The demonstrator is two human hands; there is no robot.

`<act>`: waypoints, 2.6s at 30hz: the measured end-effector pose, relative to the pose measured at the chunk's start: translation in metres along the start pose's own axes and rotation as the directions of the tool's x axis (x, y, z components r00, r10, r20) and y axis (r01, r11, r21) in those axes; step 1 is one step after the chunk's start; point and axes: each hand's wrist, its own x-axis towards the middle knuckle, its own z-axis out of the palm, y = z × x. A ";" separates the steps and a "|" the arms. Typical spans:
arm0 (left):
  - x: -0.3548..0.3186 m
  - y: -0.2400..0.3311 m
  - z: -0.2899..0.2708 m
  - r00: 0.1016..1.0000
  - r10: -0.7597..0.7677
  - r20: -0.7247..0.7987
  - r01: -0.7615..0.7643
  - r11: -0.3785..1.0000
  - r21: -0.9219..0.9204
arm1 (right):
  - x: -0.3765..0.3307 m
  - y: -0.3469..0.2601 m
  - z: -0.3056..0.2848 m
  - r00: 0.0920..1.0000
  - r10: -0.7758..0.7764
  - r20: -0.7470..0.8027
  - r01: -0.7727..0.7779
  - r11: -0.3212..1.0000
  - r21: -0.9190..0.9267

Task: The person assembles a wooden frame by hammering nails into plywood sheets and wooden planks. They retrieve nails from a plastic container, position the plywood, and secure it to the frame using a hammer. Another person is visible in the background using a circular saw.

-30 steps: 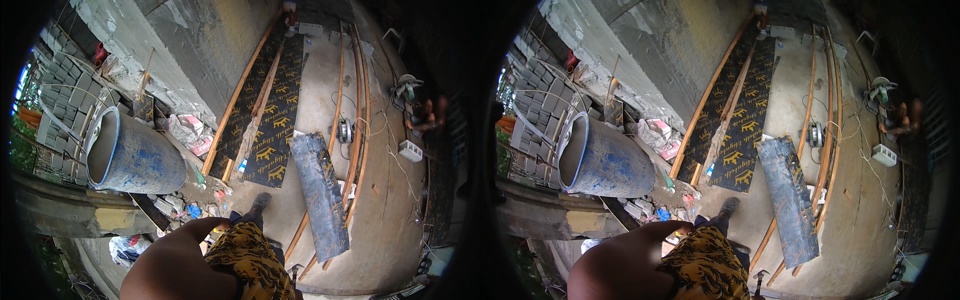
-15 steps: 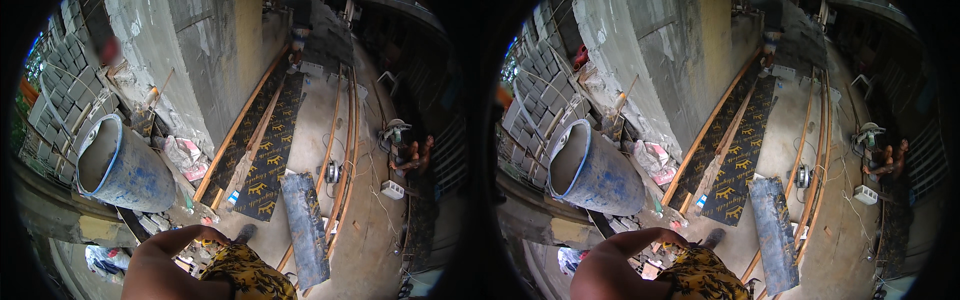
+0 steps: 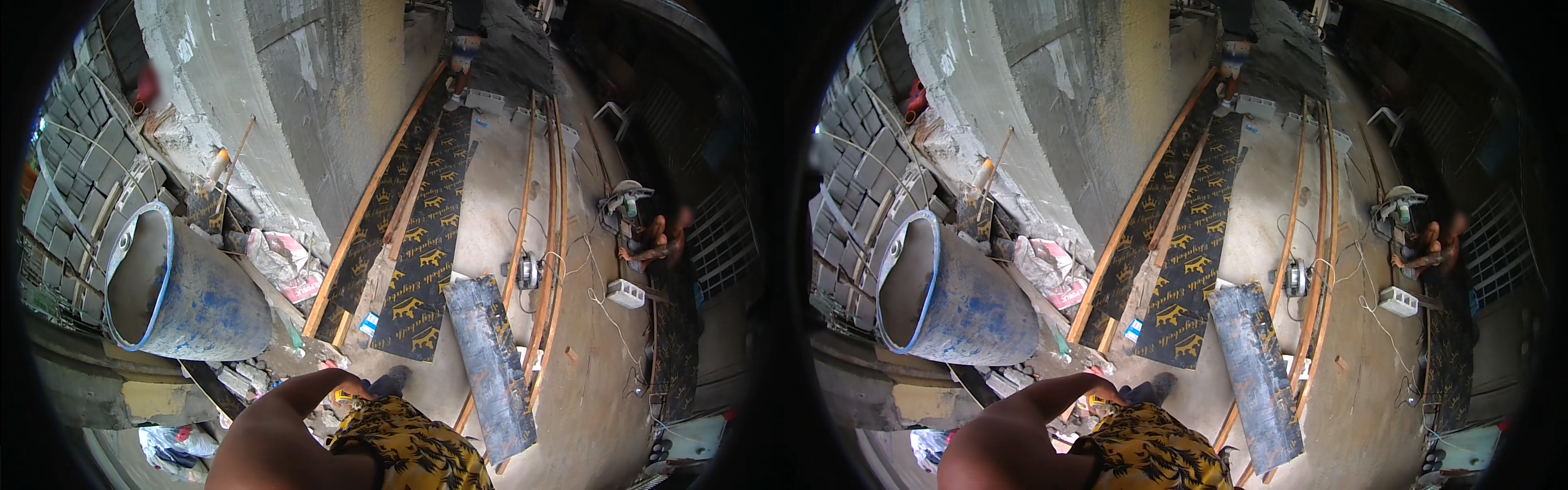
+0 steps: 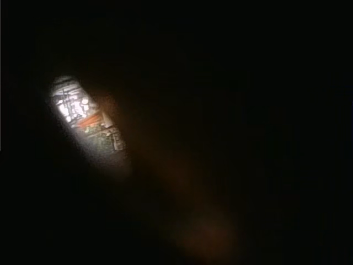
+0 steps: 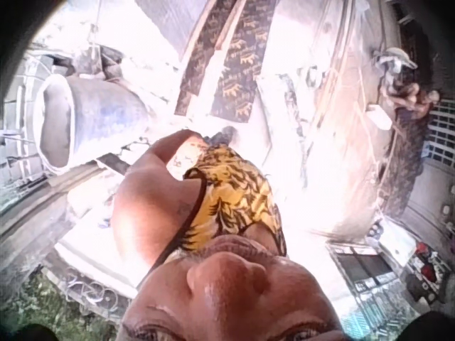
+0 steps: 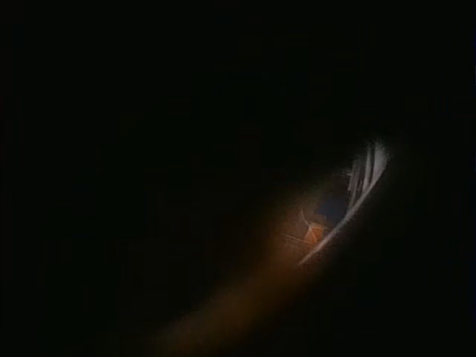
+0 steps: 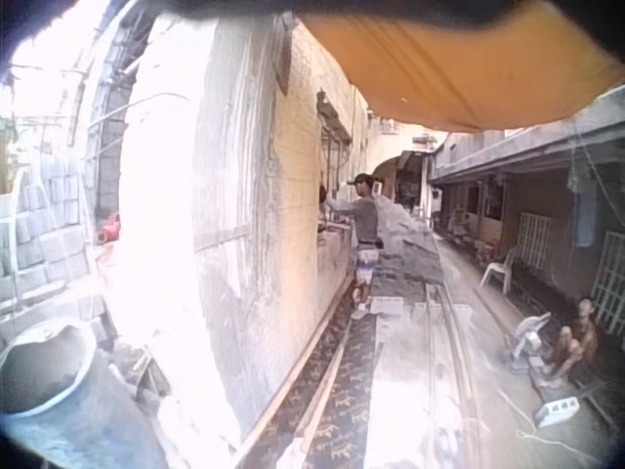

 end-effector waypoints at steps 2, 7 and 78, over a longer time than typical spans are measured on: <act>-0.015 0.012 -0.012 0.972 0.181 -0.148 -0.192 0.980 -0.060 | 0.012 0.036 -0.003 1.000 -0.012 -0.018 0.012 1.000 -0.027; -0.083 0.034 -0.031 0.714 0.555 -0.428 -0.655 0.314 -0.687 | 0.041 0.146 -0.022 0.883 -0.463 0.073 0.401 0.666 -0.629; -0.321 0.128 -0.423 -0.469 -0.153 -0.870 -0.883 0.111 0.457 | -0.042 -0.832 0.284 0.387 -0.921 0.037 0.915 0.389 0.112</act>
